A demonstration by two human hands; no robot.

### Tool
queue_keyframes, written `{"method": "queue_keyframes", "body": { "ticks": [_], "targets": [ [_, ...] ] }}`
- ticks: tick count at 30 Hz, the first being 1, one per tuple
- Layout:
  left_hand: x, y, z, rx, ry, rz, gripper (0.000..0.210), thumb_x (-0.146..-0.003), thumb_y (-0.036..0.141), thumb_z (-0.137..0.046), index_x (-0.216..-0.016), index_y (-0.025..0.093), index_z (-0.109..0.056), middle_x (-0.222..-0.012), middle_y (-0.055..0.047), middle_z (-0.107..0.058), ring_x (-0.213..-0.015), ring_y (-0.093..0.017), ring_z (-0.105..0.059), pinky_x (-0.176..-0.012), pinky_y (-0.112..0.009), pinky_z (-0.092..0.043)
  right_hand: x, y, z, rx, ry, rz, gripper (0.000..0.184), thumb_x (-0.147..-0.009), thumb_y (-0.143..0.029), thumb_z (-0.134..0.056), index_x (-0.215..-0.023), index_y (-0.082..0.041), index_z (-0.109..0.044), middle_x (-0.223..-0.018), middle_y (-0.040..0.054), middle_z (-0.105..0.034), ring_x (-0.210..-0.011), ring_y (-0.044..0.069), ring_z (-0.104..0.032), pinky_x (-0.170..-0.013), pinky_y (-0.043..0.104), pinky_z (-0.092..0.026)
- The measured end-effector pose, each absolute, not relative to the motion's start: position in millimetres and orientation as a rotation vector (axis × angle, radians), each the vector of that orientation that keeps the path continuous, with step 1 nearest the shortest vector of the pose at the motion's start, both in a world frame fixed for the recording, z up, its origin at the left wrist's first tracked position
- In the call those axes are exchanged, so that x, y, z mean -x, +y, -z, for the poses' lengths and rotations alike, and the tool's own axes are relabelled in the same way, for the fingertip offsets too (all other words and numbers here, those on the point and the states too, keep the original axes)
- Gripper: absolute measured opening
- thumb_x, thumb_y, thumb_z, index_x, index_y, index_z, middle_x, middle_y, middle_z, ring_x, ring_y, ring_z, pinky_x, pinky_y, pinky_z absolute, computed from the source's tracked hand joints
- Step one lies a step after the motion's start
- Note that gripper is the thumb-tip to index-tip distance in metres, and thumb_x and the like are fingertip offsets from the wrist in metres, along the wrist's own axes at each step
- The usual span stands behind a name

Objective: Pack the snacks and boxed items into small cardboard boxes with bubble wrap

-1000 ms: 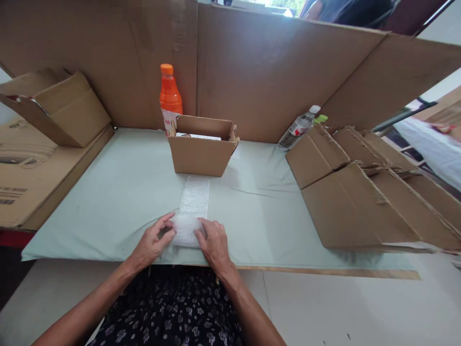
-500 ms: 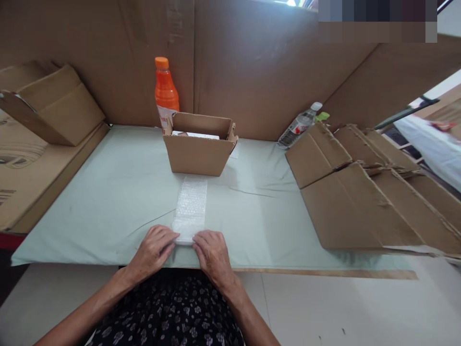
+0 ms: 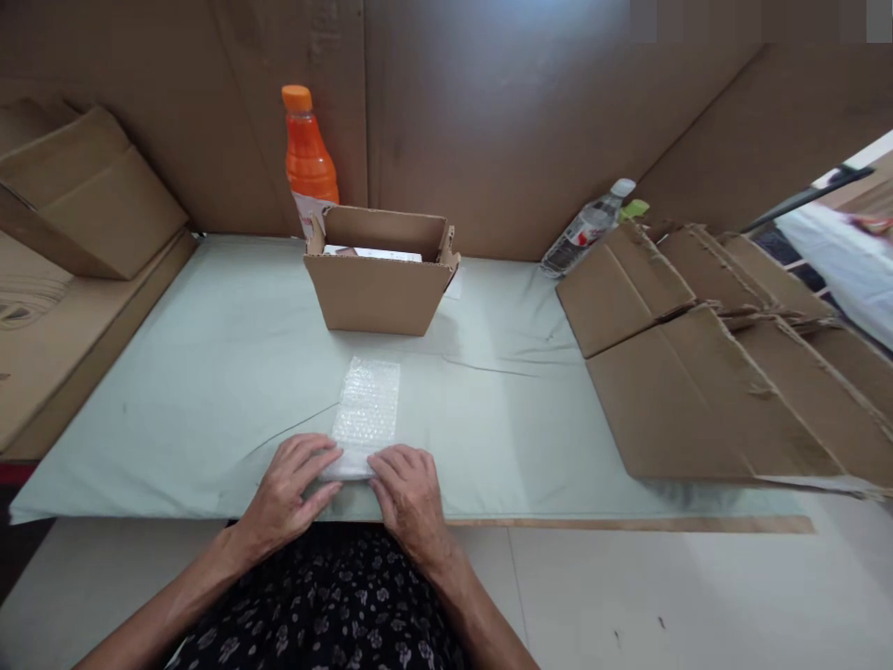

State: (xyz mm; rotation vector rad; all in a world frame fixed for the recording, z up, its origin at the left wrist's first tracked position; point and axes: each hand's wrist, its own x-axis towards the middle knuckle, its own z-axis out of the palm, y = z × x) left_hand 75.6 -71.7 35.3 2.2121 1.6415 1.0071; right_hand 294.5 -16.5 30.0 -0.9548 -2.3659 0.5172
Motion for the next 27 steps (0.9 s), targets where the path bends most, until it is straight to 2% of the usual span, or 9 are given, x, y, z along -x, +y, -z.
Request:
{"method": "queue_keyframes", "body": {
  "ticks": [3,5,8,12,15,18,22,24,27],
  "targets": [
    [-74.4,-77.1,-40.5,-2.167,1.572,-0.985,0.032,-0.094,0.017,-0.055,-0.126,0.021,-0.055,-0.104,-0.007,-0.069,-0.098,-0.022,-0.060,-0.092,-0.041,-0.047,-296.9,-15.3,-33.9,0.983,-2.307,-0.704,0.019,-0.097,-0.021,-0.055,-0.113,-0.022,-0.065,-0.093,0.0052,-0.071,-0.088,0.021,-0.062,-0.081,0.038,-0.048],
    [-76.8,-73.4,-40.5,-2.102,1.620,-0.960,0.034,-0.095,0.017,-0.053,-0.128,0.020,-0.055,-0.097,-0.006,-0.069,-0.091,-0.022,-0.060,-0.085,-0.040,-0.048,-300.7,-16.5,-37.2,1.021,-2.301,-0.700,0.022,-0.097,-0.023,-0.056,-0.118,-0.023,-0.064,-0.099,0.0065,-0.071,-0.091,0.022,-0.062,-0.081,0.038,-0.049],
    [-82.9,-61.9,-36.6,-2.072,1.778,-0.885,0.031,-0.093,0.019,-0.054,-0.124,0.020,-0.059,-0.092,-0.006,-0.068,-0.088,-0.024,-0.059,-0.081,-0.041,-0.048,-304.6,-18.8,-39.8,1.048,-2.297,-0.520,0.033,-0.095,-0.024,-0.058,-0.128,-0.021,-0.058,-0.118,0.0121,-0.066,-0.105,0.027,-0.060,-0.086,0.042,-0.048],
    [-85.6,-57.6,-34.2,-2.082,1.895,-0.894,0.031,-0.093,0.019,-0.054,-0.124,0.020,-0.060,-0.110,-0.011,-0.065,-0.102,-0.027,-0.058,-0.091,-0.045,-0.047,-299.5,-16.5,-36.4,0.921,-2.447,-0.504,0.034,-0.092,-0.023,-0.062,-0.127,-0.021,-0.059,-0.124,0.0128,-0.064,-0.110,0.028,-0.058,-0.088,0.044,-0.047],
    [-81.3,-65.2,-37.1,-2.131,1.698,-0.956,0.040,-0.091,0.020,-0.058,-0.131,0.022,-0.055,-0.127,-0.012,-0.060,-0.119,-0.029,-0.053,-0.101,-0.047,-0.044,-293.4,-10.7,-33.2,0.968,-2.372,-0.595,0.030,-0.096,-0.021,-0.056,-0.126,-0.023,-0.061,-0.107,0.0091,-0.070,-0.098,0.024,-0.062,-0.085,0.042,-0.048],
    [-77.2,-66.7,-38.7,-2.096,1.577,-0.946,0.044,-0.091,0.015,-0.054,-0.135,0.022,-0.050,-0.120,-0.010,-0.065,-0.113,-0.026,-0.056,-0.098,-0.046,-0.045,-292.9,-6.5,-33.3,1.051,-2.271,-0.713,0.028,-0.099,-0.026,-0.053,-0.125,-0.024,-0.061,-0.097,0.0068,-0.071,-0.087,0.022,-0.063,-0.080,0.039,-0.050],
    [-77.2,-49.1,-34.1,-2.007,1.777,-0.899,0.036,-0.093,0.019,-0.051,-0.129,0.018,-0.056,-0.101,-0.009,-0.068,-0.097,-0.026,-0.059,-0.087,-0.044,-0.049,-294.8,-5.7,-34.8,1.053,-2.292,-0.518,0.034,-0.097,-0.029,-0.055,-0.130,-0.022,-0.057,-0.121,0.0128,-0.065,-0.106,0.027,-0.060,-0.086,0.043,-0.048],
    [-78.4,-41.3,-31.3,-1.969,1.890,-0.881,0.033,-0.093,0.023,-0.052,-0.125,0.018,-0.059,-0.104,-0.011,-0.068,-0.099,-0.028,-0.058,-0.089,-0.047,-0.048,-292.3,-3.1,-33.9,1.039,-2.387,-0.441,0.037,-0.094,-0.027,-0.060,-0.130,-0.021,-0.057,-0.129,0.0144,-0.061,-0.111,0.030,-0.057,-0.087,0.045,-0.047],
    [-80.1,-43.3,-29.6,-1.716,1.939,-1.025,0.034,-0.092,0.029,-0.055,-0.125,0.020,-0.059,-0.114,-0.011,-0.066,-0.105,-0.028,-0.059,-0.094,-0.047,-0.048,-284.3,6.5,-31.0,1.077,-2.463,-0.437,0.031,-0.092,-0.019,-0.058,-0.123,-0.023,-0.063,-0.122,0.0126,-0.066,-0.103,0.029,-0.060,-0.084,0.044,-0.048]
  ]
}}
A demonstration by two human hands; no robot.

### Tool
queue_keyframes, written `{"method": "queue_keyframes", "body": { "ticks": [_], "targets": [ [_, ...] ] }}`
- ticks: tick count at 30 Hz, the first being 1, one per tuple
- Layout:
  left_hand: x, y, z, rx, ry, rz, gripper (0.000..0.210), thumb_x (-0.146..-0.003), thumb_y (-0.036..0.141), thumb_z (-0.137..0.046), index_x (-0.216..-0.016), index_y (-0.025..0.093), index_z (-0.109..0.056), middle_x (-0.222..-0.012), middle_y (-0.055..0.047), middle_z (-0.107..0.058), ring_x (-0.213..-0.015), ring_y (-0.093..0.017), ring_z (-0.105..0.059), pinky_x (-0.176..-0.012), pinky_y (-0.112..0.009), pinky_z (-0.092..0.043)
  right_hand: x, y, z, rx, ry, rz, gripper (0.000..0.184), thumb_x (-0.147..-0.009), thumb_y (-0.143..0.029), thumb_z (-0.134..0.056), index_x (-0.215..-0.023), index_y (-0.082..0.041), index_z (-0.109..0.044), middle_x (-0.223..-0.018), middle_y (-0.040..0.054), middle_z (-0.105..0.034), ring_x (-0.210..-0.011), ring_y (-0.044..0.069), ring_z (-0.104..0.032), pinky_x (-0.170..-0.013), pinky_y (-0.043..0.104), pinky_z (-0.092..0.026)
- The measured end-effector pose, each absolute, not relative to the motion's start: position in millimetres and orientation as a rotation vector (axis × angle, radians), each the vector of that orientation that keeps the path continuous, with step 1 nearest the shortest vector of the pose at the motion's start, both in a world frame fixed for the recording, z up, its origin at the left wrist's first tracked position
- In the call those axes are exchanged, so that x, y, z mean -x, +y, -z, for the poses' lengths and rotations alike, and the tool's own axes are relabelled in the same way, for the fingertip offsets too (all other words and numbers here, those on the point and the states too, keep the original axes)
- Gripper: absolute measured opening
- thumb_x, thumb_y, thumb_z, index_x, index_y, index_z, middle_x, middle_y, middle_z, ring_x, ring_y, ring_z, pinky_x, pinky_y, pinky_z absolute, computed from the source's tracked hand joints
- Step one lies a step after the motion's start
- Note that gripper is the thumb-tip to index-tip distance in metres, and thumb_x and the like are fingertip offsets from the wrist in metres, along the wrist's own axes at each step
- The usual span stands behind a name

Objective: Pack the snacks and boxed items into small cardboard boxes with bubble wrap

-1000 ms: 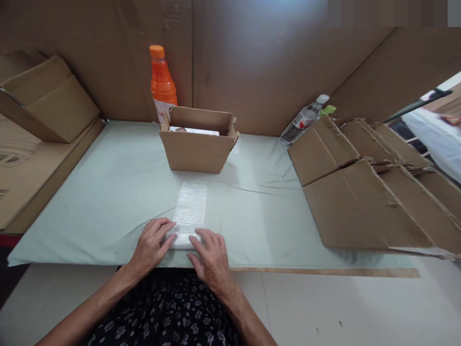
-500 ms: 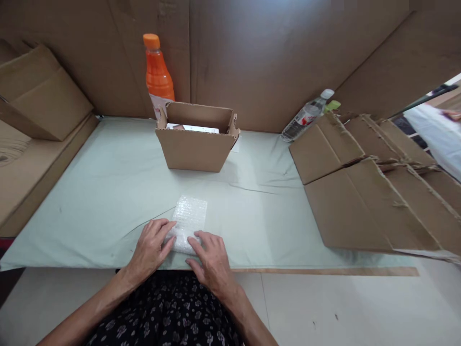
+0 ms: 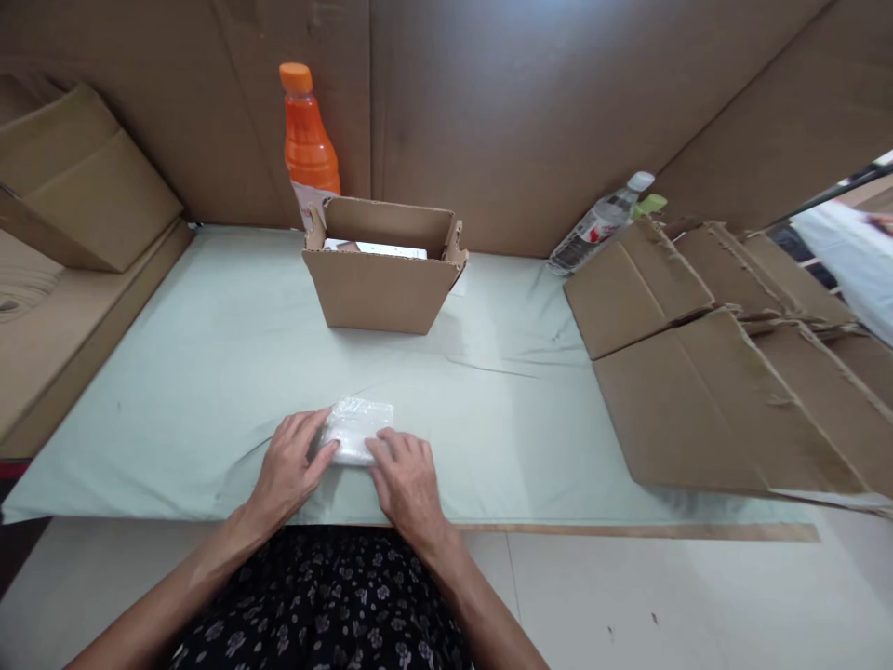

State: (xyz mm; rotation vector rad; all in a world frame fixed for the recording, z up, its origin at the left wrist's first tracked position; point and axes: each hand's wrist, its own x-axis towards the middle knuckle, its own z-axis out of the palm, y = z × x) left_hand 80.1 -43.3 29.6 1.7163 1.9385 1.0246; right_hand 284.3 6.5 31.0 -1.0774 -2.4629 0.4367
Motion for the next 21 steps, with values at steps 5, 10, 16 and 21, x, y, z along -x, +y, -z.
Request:
{"method": "queue_keyframes", "body": {
  "ticks": [5,10,16,21],
  "targets": [
    [-85.4,-62.6,-35.3,-0.894,1.634,-1.294,0.067,-0.086,0.038,-0.064,-0.145,0.019,-0.037,-0.124,-0.012,-0.062,-0.109,-0.023,-0.064,-0.093,-0.038,-0.053,-273.9,14.4,-34.4,1.083,-2.218,-0.795,0.024,-0.095,-0.025,-0.056,-0.116,-0.024,-0.068,-0.107,0.0073,-0.074,-0.096,0.023,-0.067,-0.085,0.038,-0.051],
    [-98.7,-59.7,-46.6,-0.558,1.300,-1.312,0.084,-0.080,0.042,-0.070,-0.151,0.018,-0.031,-0.105,-0.006,-0.068,-0.091,-0.017,-0.065,-0.085,-0.030,-0.053,-280.8,4.0,-39.8,1.035,-1.989,-1.161,0.034,-0.088,-0.037,-0.066,-0.119,-0.023,-0.066,-0.121,0.0107,-0.068,-0.109,0.025,-0.064,-0.092,0.038,-0.052],
    [-103.7,-46.9,-47.0,-0.801,1.234,-1.226,0.078,-0.083,0.042,-0.070,-0.150,0.022,-0.036,-0.099,-0.004,-0.067,-0.080,-0.015,-0.062,-0.074,-0.026,-0.052,-299.4,12.7,-44.8,0.991,-1.601,-1.786,0.040,-0.084,-0.052,-0.068,-0.106,-0.019,-0.067,-0.089,0.0063,-0.071,-0.077,0.019,-0.066,-0.068,0.029,-0.054],
    [-80.5,1.6,-90.2,-1.554,1.470,-1.350,0.056,-0.088,0.036,-0.064,-0.141,0.025,-0.047,-0.123,-0.010,-0.065,-0.109,-0.024,-0.063,-0.094,-0.038,-0.053,-319.9,66.1,-102.9,1.068,-1.618,-1.500,0.036,-0.085,-0.051,-0.069,-0.100,-0.018,-0.068,-0.081,0.0034,-0.068,-0.068,0.015,-0.061,-0.059,0.025,-0.050]
  ]
}}
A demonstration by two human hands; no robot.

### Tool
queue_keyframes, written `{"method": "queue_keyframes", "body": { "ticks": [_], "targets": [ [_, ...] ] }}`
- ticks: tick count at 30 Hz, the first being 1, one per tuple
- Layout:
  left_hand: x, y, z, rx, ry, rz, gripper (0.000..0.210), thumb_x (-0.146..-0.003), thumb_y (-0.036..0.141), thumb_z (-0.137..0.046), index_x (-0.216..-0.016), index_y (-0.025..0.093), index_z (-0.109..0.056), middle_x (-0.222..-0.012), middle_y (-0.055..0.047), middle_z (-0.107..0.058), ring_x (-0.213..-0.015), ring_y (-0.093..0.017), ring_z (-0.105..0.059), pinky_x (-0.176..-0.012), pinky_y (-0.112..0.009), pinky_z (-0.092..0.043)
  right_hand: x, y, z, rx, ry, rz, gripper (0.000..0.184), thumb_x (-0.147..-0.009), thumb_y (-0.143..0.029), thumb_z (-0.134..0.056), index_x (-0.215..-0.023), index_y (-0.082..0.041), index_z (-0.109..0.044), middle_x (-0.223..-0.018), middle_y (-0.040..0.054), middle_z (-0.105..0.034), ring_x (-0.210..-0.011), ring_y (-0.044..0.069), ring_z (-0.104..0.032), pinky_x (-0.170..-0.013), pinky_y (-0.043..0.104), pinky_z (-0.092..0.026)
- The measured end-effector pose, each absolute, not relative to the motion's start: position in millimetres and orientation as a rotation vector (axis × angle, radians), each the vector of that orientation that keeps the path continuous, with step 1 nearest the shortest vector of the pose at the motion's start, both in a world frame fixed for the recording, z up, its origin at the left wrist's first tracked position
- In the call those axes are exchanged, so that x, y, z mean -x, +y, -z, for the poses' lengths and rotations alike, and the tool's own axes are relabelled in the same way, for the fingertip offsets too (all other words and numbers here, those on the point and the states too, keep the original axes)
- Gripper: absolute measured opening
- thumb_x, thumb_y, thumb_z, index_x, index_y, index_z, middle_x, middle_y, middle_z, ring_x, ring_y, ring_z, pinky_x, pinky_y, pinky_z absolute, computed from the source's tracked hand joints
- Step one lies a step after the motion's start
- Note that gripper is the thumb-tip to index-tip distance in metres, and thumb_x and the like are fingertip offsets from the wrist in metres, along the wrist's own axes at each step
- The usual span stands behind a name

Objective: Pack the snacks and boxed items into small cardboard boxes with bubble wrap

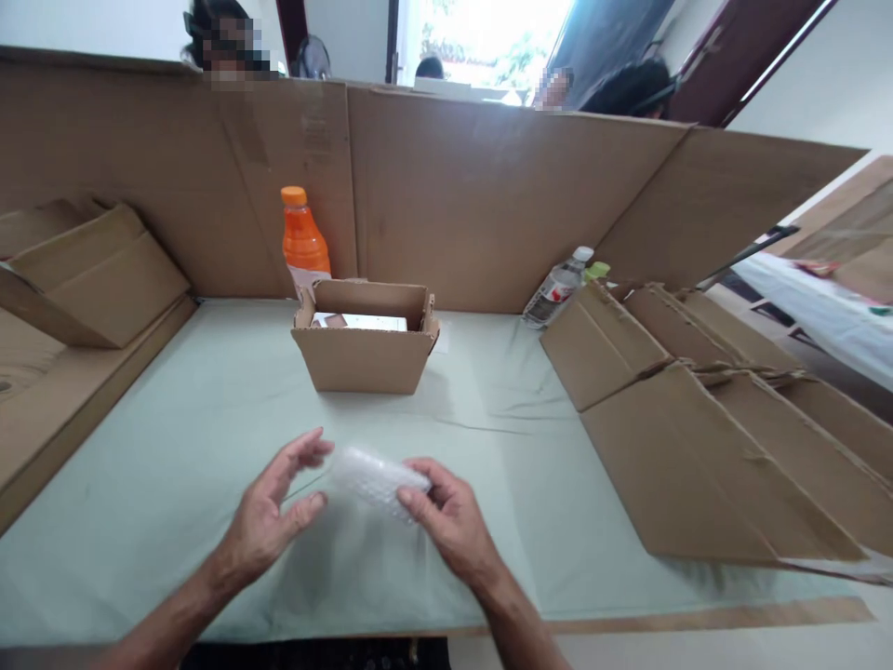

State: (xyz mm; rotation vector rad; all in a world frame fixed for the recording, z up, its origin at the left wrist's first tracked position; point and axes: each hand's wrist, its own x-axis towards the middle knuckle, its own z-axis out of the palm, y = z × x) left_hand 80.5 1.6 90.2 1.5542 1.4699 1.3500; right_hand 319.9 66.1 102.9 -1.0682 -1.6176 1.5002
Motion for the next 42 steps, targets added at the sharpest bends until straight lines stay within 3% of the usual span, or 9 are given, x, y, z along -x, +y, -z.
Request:
{"method": "queue_keyframes", "body": {
  "ticks": [6,9,12,19,23,27,31,36,42],
  "targets": [
    [-45.6,109.2,-158.5,-2.468,1.849,-1.513,0.051,-0.089,0.016,-0.058,-0.139,0.022,-0.048,-0.135,-0.012,-0.058,-0.135,-0.031,-0.047,-0.111,-0.052,-0.039,-311.7,191.9,-207.1,1.071,-1.928,-0.616,0.033,-0.089,-0.042,-0.064,-0.113,-0.019,-0.068,-0.089,0.0037,-0.070,-0.068,0.015,-0.061,-0.060,0.027,-0.048],
    [-38.7,143.7,-156.0,-2.524,1.966,-1.363,0.038,-0.088,0.010,-0.053,-0.125,0.017,-0.059,-0.114,-0.011,-0.068,-0.123,-0.031,-0.056,-0.104,-0.051,-0.043,-288.2,243.8,-237.5,1.367,-2.194,-0.131,0.029,-0.090,-0.034,-0.059,-0.112,-0.019,-0.069,-0.084,0.0041,-0.071,-0.071,0.018,-0.062,-0.065,0.030,-0.047],
    [-38.8,153.0,-143.0,-2.558,1.963,-1.279,0.032,-0.089,0.005,-0.047,-0.113,0.015,-0.065,-0.095,-0.009,-0.069,-0.101,-0.026,-0.062,-0.099,-0.047,-0.046,-262.5,268.7,-254.6,1.705,-2.644,0.126,0.024,-0.087,-0.025,-0.055,-0.101,-0.020,-0.074,-0.085,0.0076,-0.073,-0.081,0.022,-0.067,-0.067,0.029,-0.044],
    [-40.1,153.2,-133.1,-2.563,1.977,-1.387,0.030,-0.087,0.002,-0.050,-0.110,0.014,-0.066,-0.093,-0.009,-0.069,-0.095,-0.025,-0.061,-0.099,-0.047,-0.046,-221.6,287.8,-243.4,1.736,-3.117,-0.225,0.014,-0.071,-0.013,-0.061,-0.078,-0.015,-0.074,-0.074,0.0095,-0.072,-0.062,0.020,-0.064,-0.054,0.028,-0.040],
    [-41.0,155.7,-132.4,-2.592,1.932,-1.436,0.031,-0.086,0.002,-0.051,-0.111,0.014,-0.065,-0.094,-0.009,-0.069,-0.097,-0.025,-0.062,-0.100,-0.047,-0.047,-233.4,290.2,-236.1,1.546,-3.041,-0.412,0.016,-0.075,-0.015,-0.060,-0.083,-0.016,-0.074,-0.080,0.0076,-0.072,-0.064,0.019,-0.064,-0.057,0.028,-0.043],
    [-40.6,143.6,-124.9,-2.422,1.913,-1.724,0.046,-0.084,0.006,-0.060,-0.128,0.017,-0.058,-0.126,-0.016,-0.060,-0.124,-0.030,-0.054,-0.106,-0.049,-0.044,-280.3,258.2,-235.6,1.338,-2.598,-0.223,0.023,-0.085,-0.022,-0.055,-0.100,-0.018,-0.072,-0.099,0.0069,-0.073,-0.082,0.019,-0.065,-0.071,0.029,-0.046],
    [-33.3,130.9,-99.2,-1.852,1.926,-1.826,0.059,-0.085,0.017,-0.064,-0.141,0.023,-0.048,-0.144,-0.015,-0.048,-0.134,-0.030,-0.047,-0.111,-0.051,-0.040,-328.0,216.7,-199.3,1.345,-2.106,-0.284,0.027,-0.091,-0.034,-0.051,-0.101,-0.017,-0.070,-0.094,0.0072,-0.073,-0.077,0.018,-0.064,-0.070,0.031,-0.048],
    [-33.7,149.3,-64.1,-1.094,1.602,-1.743,0.060,-0.083,0.034,-0.068,-0.138,0.024,-0.049,-0.139,-0.012,-0.056,-0.129,-0.027,-0.052,-0.108,-0.046,-0.043,-306.9,223.9,-126.5,1.296,-2.054,-0.733,0.069,-0.080,-0.043,-0.065,-0.141,-0.018,-0.046,-0.128,0.0137,-0.063,-0.090,0.022,-0.065,-0.064,0.031,-0.052],
    [-66.0,159.0,-67.7,-0.997,1.480,-1.776,0.048,-0.078,0.039,-0.071,-0.121,0.019,-0.062,-0.119,-0.008,-0.068,-0.119,-0.023,-0.059,-0.107,-0.037,-0.042,-293.6,218.1,-104.2,1.339,-1.951,-0.693,0.044,-0.085,-0.036,-0.057,-0.125,-0.018,-0.057,-0.112,0.0095,-0.069,-0.083,0.023,-0.064,-0.077,0.039,-0.054]
  ]
}}
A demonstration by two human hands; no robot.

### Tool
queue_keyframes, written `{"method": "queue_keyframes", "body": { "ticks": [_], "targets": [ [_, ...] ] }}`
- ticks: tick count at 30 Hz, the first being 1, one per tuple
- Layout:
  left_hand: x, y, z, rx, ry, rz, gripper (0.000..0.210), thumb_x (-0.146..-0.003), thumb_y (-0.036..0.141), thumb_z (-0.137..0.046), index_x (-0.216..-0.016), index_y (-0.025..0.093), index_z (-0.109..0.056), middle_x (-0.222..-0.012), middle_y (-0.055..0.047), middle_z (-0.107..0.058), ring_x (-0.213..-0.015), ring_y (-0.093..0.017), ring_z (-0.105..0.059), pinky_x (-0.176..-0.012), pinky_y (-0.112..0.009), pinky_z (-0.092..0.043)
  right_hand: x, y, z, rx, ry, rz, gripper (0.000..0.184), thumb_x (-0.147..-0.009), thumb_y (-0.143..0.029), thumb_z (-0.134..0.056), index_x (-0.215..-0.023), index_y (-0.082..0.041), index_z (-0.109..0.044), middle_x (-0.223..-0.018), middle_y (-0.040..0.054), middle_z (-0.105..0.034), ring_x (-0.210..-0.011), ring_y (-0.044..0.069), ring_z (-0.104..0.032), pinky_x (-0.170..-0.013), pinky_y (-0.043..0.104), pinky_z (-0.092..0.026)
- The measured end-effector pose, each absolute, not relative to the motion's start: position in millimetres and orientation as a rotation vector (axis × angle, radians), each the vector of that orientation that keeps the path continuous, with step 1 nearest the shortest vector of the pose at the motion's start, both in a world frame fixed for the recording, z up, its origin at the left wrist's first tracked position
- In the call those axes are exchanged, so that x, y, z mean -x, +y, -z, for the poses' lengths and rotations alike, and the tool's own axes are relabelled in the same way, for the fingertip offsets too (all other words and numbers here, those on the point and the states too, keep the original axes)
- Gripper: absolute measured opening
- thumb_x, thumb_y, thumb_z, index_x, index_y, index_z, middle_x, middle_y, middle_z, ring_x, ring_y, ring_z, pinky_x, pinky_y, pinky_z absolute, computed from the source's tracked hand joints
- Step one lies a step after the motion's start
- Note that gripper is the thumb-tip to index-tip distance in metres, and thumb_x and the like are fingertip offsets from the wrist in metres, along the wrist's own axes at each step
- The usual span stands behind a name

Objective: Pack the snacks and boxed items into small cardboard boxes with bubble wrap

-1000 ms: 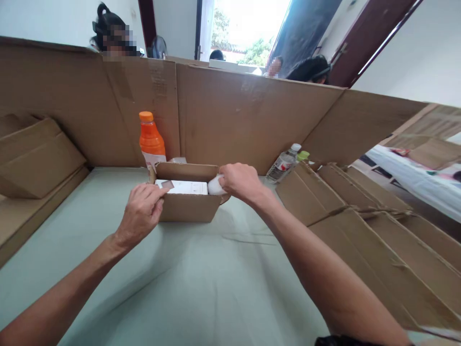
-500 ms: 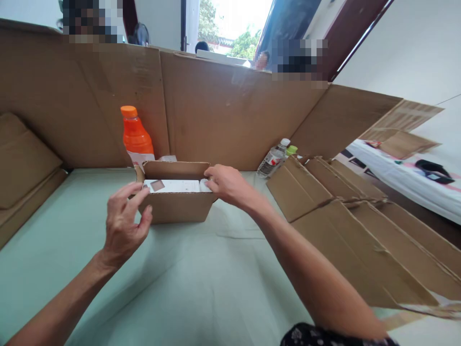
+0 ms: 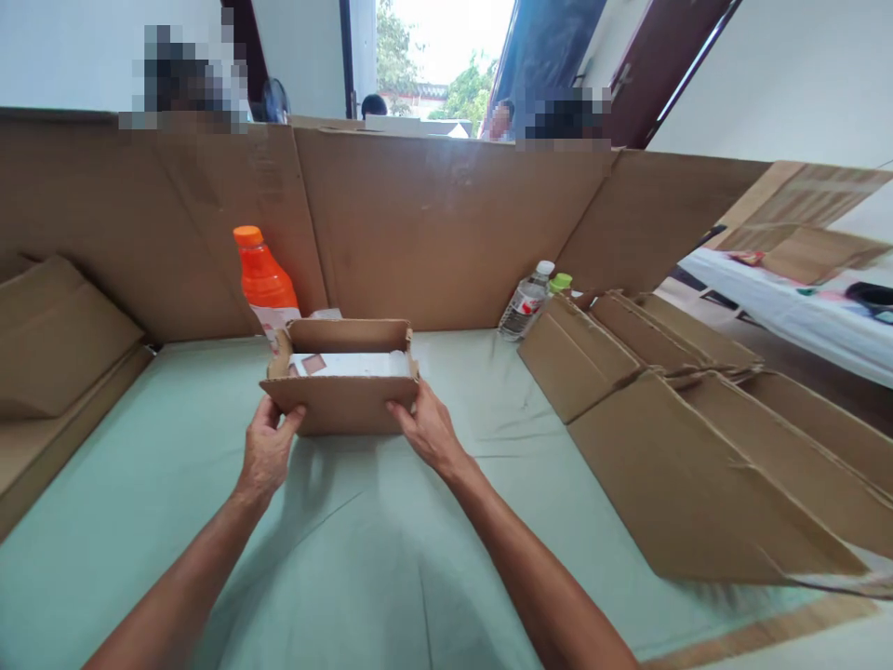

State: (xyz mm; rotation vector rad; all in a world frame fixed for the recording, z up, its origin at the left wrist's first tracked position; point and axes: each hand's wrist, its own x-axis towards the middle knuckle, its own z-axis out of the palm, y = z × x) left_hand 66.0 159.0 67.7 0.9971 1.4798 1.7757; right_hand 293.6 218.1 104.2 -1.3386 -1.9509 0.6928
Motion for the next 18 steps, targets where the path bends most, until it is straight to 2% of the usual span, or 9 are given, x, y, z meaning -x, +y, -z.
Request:
{"method": "queue_keyframes", "body": {
  "ticks": [2,5,8,11,15,18],
  "targets": [
    [-78.3,136.0,-68.6,-0.999,1.484,-1.710,0.046,-0.078,0.040,-0.071,-0.118,0.019,-0.064,-0.116,-0.009,-0.070,-0.116,-0.024,-0.062,-0.105,-0.037,-0.045,-308.0,189.4,-100.9,1.357,-1.899,-0.682,0.039,-0.086,-0.034,-0.056,-0.121,-0.017,-0.059,-0.108,0.0104,-0.070,-0.084,0.024,-0.065,-0.079,0.040,-0.055],
    [-82.8,82.8,-65.2,-0.872,1.574,-1.658,0.049,-0.077,0.045,-0.074,-0.118,0.020,-0.065,-0.117,-0.009,-0.071,-0.118,-0.027,-0.062,-0.106,-0.040,-0.046,-312.0,140.0,-96.2,1.293,-1.869,-0.691,0.045,-0.087,-0.031,-0.058,-0.130,-0.017,-0.056,-0.121,0.0125,-0.067,-0.106,0.028,-0.065,-0.092,0.042,-0.054],
    [-69.1,46.5,-62.6,-0.763,1.702,-1.747,0.061,-0.078,0.044,-0.075,-0.133,0.026,-0.058,-0.132,-0.006,-0.065,-0.131,-0.028,-0.053,-0.117,-0.043,-0.035,-291.2,117.0,-97.2,1.204,-1.937,-0.698,0.062,-0.085,-0.025,-0.063,-0.144,-0.021,-0.045,-0.137,0.0110,-0.060,-0.123,0.028,-0.057,-0.104,0.044,-0.048],
    [-67.6,58.3,-62.5,-0.843,1.675,-1.752,0.062,-0.078,0.041,-0.076,-0.135,0.027,-0.057,-0.133,-0.003,-0.065,-0.133,-0.027,-0.051,-0.121,-0.044,-0.029,-288.4,128.4,-100.2,1.249,-1.946,-0.658,0.067,-0.084,-0.024,-0.065,-0.147,-0.020,-0.042,-0.138,0.0116,-0.059,-0.125,0.028,-0.056,-0.107,0.044,-0.046],
    [-120.2,126.5,-63.2,-1.058,1.371,-1.626,0.054,-0.078,0.038,-0.073,-0.128,0.021,-0.060,-0.124,-0.007,-0.068,-0.125,-0.025,-0.057,-0.113,-0.040,-0.038,-349.5,150.0,-96.0,1.438,-1.761,-0.500,0.061,-0.085,-0.026,-0.063,-0.144,-0.017,-0.048,-0.132,0.0139,-0.063,-0.123,0.030,-0.057,-0.103,0.048,-0.049],
    [-181.3,186.7,-64.7,-1.211,1.160,-1.471,0.051,-0.078,0.034,-0.068,-0.126,0.018,-0.060,-0.122,-0.009,-0.068,-0.119,-0.025,-0.060,-0.104,-0.037,-0.046,-412.0,153.1,-86.9,1.554,-1.583,-0.349,0.056,-0.089,-0.030,-0.056,-0.143,-0.017,-0.048,-0.135,0.0155,-0.061,-0.127,0.032,-0.054,-0.104,0.052,-0.047]
  ]
}}
